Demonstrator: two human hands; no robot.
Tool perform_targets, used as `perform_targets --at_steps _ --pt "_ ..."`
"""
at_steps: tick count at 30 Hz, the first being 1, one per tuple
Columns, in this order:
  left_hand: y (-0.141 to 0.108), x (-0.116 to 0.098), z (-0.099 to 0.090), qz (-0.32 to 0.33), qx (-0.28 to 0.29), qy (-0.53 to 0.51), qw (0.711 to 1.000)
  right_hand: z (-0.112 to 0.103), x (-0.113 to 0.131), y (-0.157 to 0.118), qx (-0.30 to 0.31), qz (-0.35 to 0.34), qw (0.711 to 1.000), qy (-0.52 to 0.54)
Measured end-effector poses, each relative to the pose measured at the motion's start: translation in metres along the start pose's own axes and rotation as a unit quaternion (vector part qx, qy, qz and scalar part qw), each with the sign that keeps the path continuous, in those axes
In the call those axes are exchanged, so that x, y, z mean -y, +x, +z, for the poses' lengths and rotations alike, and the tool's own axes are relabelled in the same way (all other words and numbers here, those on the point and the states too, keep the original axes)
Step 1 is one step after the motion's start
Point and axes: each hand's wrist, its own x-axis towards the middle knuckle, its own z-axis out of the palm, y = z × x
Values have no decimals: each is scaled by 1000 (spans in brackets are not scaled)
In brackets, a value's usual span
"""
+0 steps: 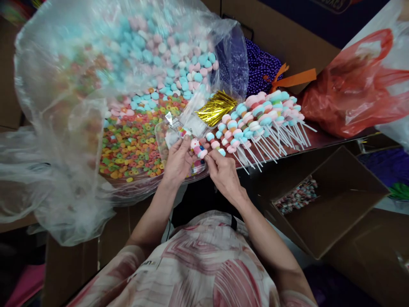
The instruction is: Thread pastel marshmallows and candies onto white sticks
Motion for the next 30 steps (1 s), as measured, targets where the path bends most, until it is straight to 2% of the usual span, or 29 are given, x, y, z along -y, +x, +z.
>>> perform_targets --at_steps 5,11,17,25,30 --pt "1 0 2 2 -13 9 1000 7 -5 0 -62 -39 994 -84" --pt "2 -5 -2 -9 -26 29 999 6 -12 7 -3 -93 984 -152" --pt "3 -6 -6 -36 -27 8 999 -3 -14 9 -32 -134 969 -206" --pt "5 -8 -15 -75 -1 45 996 -13 -5 5 17 -126 969 -213" --pt "6 -12 -18 -69 13 60 996 -14 -3 4 10 -109 971 -213"
